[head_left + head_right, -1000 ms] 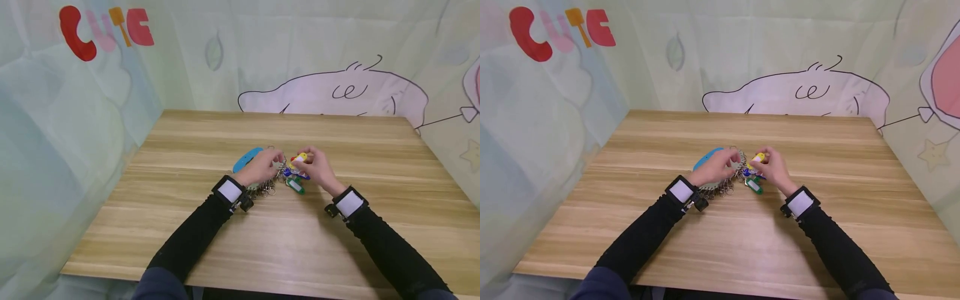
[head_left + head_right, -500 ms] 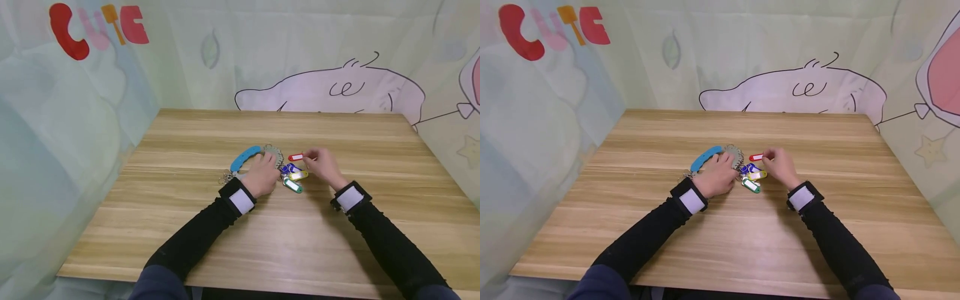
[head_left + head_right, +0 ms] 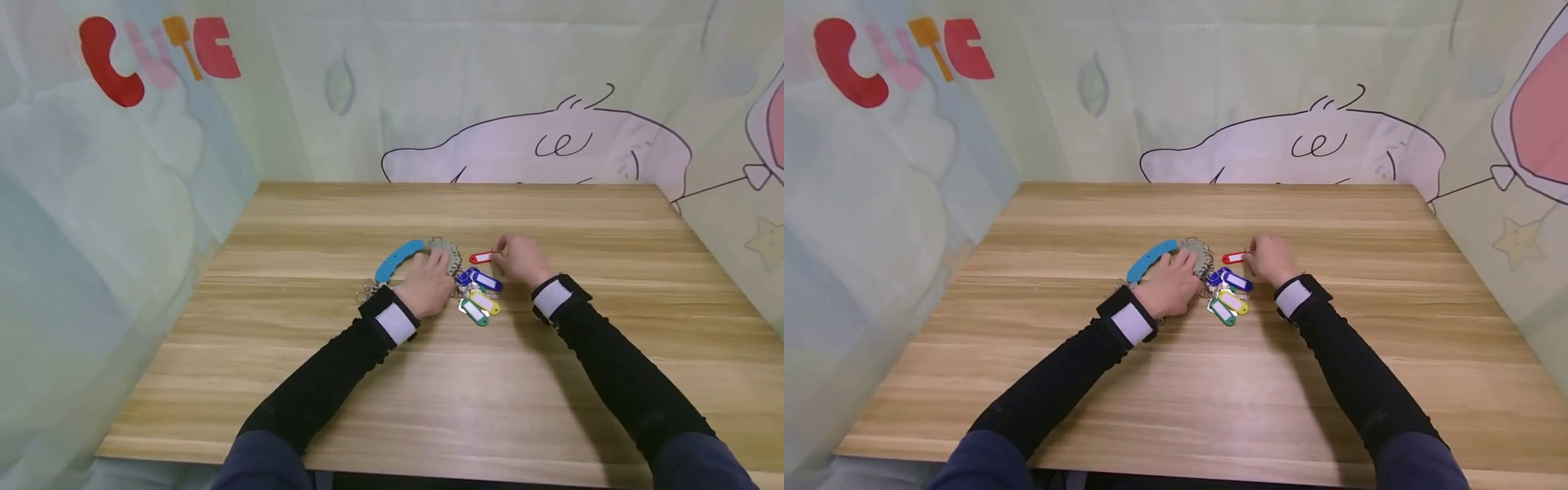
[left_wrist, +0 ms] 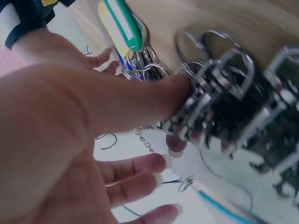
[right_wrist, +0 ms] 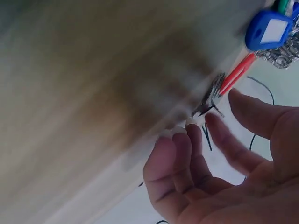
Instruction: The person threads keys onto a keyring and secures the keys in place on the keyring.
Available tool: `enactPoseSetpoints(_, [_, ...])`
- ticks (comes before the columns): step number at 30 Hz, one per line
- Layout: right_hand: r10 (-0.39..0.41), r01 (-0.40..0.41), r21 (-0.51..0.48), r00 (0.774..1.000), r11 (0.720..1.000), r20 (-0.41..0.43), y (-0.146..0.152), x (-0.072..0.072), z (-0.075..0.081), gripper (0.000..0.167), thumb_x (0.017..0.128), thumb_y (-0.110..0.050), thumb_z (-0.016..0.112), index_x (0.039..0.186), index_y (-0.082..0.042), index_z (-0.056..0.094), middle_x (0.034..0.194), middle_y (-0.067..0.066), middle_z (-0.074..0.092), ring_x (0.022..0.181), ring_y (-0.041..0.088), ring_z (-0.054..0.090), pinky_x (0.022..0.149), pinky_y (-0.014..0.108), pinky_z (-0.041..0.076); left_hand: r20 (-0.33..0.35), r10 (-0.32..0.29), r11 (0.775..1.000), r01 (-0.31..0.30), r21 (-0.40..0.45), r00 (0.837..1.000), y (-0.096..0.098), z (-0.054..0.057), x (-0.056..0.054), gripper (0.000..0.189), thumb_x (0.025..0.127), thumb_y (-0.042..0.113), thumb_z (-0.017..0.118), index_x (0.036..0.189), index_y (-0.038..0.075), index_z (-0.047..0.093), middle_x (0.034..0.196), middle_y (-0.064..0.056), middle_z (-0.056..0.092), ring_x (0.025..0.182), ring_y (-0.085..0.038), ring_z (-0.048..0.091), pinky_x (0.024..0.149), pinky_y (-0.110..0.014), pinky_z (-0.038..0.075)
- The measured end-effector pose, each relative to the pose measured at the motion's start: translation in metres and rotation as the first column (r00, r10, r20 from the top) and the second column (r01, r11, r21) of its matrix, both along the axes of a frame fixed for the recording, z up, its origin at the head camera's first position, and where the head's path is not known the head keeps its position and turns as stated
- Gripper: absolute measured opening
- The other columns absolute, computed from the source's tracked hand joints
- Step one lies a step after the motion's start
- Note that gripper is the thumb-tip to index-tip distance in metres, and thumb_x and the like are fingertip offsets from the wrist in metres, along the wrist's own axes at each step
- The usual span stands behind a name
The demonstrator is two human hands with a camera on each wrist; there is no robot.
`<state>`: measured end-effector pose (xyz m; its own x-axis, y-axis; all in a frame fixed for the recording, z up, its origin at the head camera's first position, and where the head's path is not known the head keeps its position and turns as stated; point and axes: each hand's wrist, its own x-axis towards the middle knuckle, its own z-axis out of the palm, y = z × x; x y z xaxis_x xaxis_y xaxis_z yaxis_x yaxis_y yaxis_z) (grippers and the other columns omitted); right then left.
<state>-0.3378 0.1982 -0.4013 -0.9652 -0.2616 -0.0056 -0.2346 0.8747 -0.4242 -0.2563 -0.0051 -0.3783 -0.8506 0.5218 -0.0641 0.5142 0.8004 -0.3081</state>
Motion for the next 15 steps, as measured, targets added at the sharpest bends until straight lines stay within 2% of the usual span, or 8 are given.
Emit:
enactPoseSetpoints(2, [0.016, -0.016, -0.011, 1.000, 1.000, 0.007, -0.001, -0.001, 0.000, 0.022, 0.094, -0.017, 0.059, 0.101, 0.004, 0.064, 0.081, 0.015, 0.065, 0.062, 0.020, 0.055, 0.054, 0.027, 0.039, 0.057, -0.008, 0.997, 0.004, 0.080, 0.998, -0.003, 0.001, -0.005, 0.020, 0.094, 0.016, 0.052, 0.092, 0.018, 0.072, 0.130, -0.013, 0.047, 0.120, -0.027, 0.038, 0.092, -0.041, 0.041])
enactPoseSetpoints(4, [0.031, -0.031, -0.027, 1.000, 0.999, 0.006, -0.001, -0.001, 0.002, 0.017, 0.094, -0.013, 0.058, 0.096, 0.002, 0.065, 0.080, 0.015, 0.065, 0.060, 0.019, 0.055, 0.052, 0.026, 0.040, 0.118, -0.024, 0.987, 0.005, 0.162, 0.993, -0.007, 0.003, -0.009, 0.015, 0.092, 0.014, 0.056, 0.089, 0.018, 0.070, 0.129, -0.011, 0.045, 0.120, -0.027, 0.036, 0.092, -0.040, 0.040])
enactPoseSetpoints(8, [0.026, -0.026, -0.099, 1.000, 0.995, 0.000, 0.001, 0.005, 0.007, 0.016, 0.092, -0.011, 0.057, 0.093, 0.003, 0.066, 0.084, 0.017, 0.065, 0.064, 0.020, 0.056, 0.053, 0.025, 0.042, 0.235, -0.065, 0.963, -0.001, 0.271, 0.970, -0.014, 0.004, -0.014, 0.007, 0.093, 0.020, 0.059, 0.091, 0.018, 0.065, 0.125, -0.009, 0.039, 0.116, -0.026, 0.031, 0.090, -0.037, 0.037])
enactPoseSetpoints(10, [0.002, -0.003, -0.173, 1.000, 0.985, -0.003, 0.001, 0.011, 0.010, 0.017, 0.091, -0.012, 0.057, 0.093, 0.003, 0.065, 0.087, 0.017, 0.065, 0.068, 0.020, 0.056, 0.056, 0.025, 0.043, 0.281, -0.080, 0.952, -0.010, 0.306, 0.956, -0.016, 0.003, -0.015, 0.009, 0.094, 0.023, 0.057, 0.094, 0.017, 0.064, 0.124, -0.009, 0.037, 0.115, -0.026, 0.029, 0.090, -0.037, 0.037])
enactPoseSetpoints(12, [-0.023, 0.017, -0.274, 1.000, 0.961, -0.015, 0.000, 0.017, 0.014, 0.017, 0.089, -0.012, 0.057, 0.091, 0.003, 0.064, 0.088, 0.017, 0.065, 0.071, 0.019, 0.054, 0.059, 0.025, 0.042, 0.298, -0.094, 0.944, -0.010, 0.330, 0.950, -0.017, 0.003, -0.015, 0.013, 0.096, 0.025, 0.055, 0.099, 0.017, 0.064, 0.124, -0.008, 0.037, 0.114, -0.026, 0.029, 0.090, -0.037, 0.037])
enactPoseSetpoints(13, [-0.034, 0.026, -0.337, 0.999, 0.941, -0.016, -0.001, 0.020, 0.016, 0.018, 0.089, -0.013, 0.057, 0.091, 0.003, 0.063, 0.089, 0.016, 0.066, 0.073, 0.018, 0.053, 0.061, 0.024, 0.042, 0.297, -0.098, 0.940, -0.010, 0.341, 0.950, -0.018, 0.002, -0.015, 0.014, 0.097, 0.025, 0.054, 0.100, 0.017, 0.065, 0.124, -0.008, 0.038, 0.114, -0.026, 0.029, 0.089, -0.037, 0.037])
enactPoseSetpoints(15, [-0.040, 0.041, -0.476, 0.999, 0.878, 0.012, -0.003, 0.026, 0.019, 0.018, 0.090, -0.014, 0.058, 0.092, 0.003, 0.063, 0.090, 0.012, 0.067, 0.076, 0.017, 0.055, 0.067, 0.024, 0.045, 0.288, -0.102, 0.928, -0.013, 0.372, 0.952, -0.019, 0.000, -0.016, 0.017, 0.098, 0.025, 0.052, 0.102, 0.018, 0.067, 0.122, -0.007, 0.040, 0.113, -0.025, 0.030, 0.087, -0.036, 0.037])
